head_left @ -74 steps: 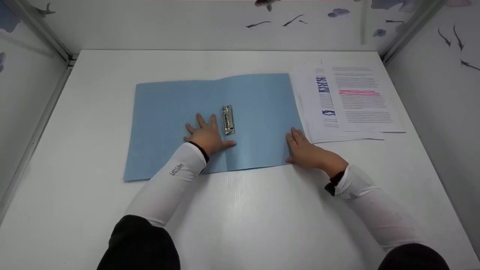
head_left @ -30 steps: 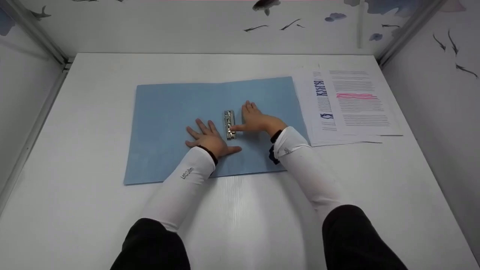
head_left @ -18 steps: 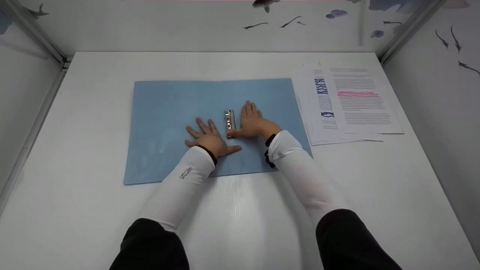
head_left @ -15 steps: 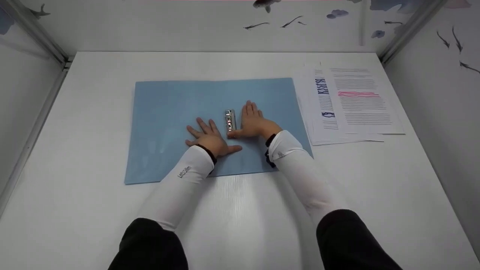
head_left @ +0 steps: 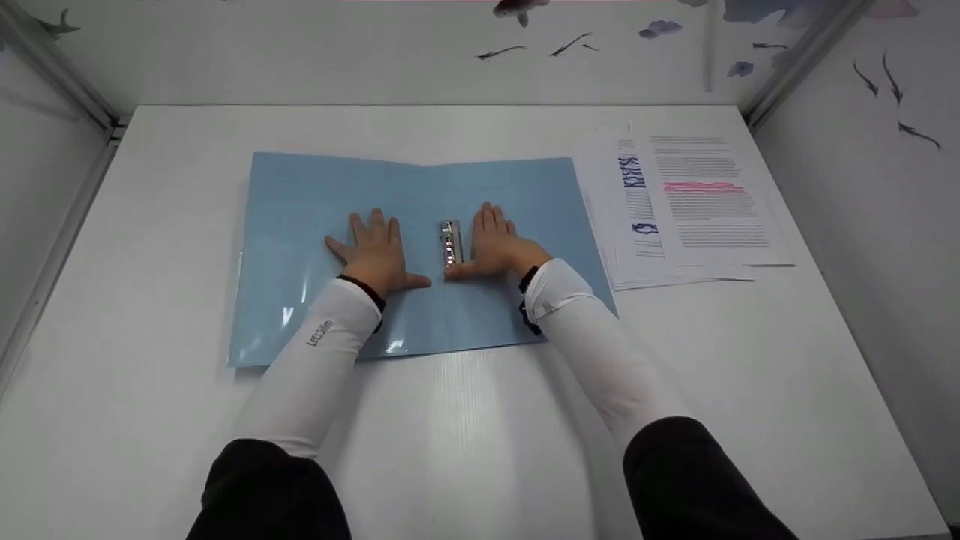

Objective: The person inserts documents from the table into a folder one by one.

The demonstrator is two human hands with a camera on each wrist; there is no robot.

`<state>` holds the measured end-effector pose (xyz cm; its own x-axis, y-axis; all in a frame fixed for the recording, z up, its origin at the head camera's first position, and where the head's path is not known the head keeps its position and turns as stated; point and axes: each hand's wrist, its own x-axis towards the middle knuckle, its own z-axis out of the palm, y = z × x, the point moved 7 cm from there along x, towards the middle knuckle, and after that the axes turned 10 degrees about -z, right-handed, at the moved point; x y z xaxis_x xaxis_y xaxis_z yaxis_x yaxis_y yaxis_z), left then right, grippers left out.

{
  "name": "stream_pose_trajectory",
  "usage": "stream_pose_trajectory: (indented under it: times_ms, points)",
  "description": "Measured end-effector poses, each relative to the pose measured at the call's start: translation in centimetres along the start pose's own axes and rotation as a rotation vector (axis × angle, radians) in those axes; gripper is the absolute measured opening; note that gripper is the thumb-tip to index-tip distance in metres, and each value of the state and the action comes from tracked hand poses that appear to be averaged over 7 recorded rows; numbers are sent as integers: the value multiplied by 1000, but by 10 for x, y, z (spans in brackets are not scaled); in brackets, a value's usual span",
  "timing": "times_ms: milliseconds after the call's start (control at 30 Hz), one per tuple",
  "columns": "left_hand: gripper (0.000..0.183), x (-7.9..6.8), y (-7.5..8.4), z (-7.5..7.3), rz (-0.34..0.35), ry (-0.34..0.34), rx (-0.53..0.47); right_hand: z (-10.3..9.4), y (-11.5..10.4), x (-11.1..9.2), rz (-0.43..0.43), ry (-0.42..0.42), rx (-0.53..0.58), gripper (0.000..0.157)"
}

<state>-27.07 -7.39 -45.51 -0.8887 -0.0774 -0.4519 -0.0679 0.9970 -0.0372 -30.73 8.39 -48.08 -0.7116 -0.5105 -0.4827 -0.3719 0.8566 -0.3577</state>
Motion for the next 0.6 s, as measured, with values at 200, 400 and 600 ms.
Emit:
stream_pose_trajectory:
  times_ms: [200,400,600]
  points:
    - [124,4,-7,13,-24,-146,-105,0,-1,0,-4,-4,-3,123]
    - [128,0,7,16,-40,-150,-93,0,-1,0,-4,3,-13,122]
    - [125,-3,20,22,-44,-170,-88,2,-1,0,-2,-16,-49,122]
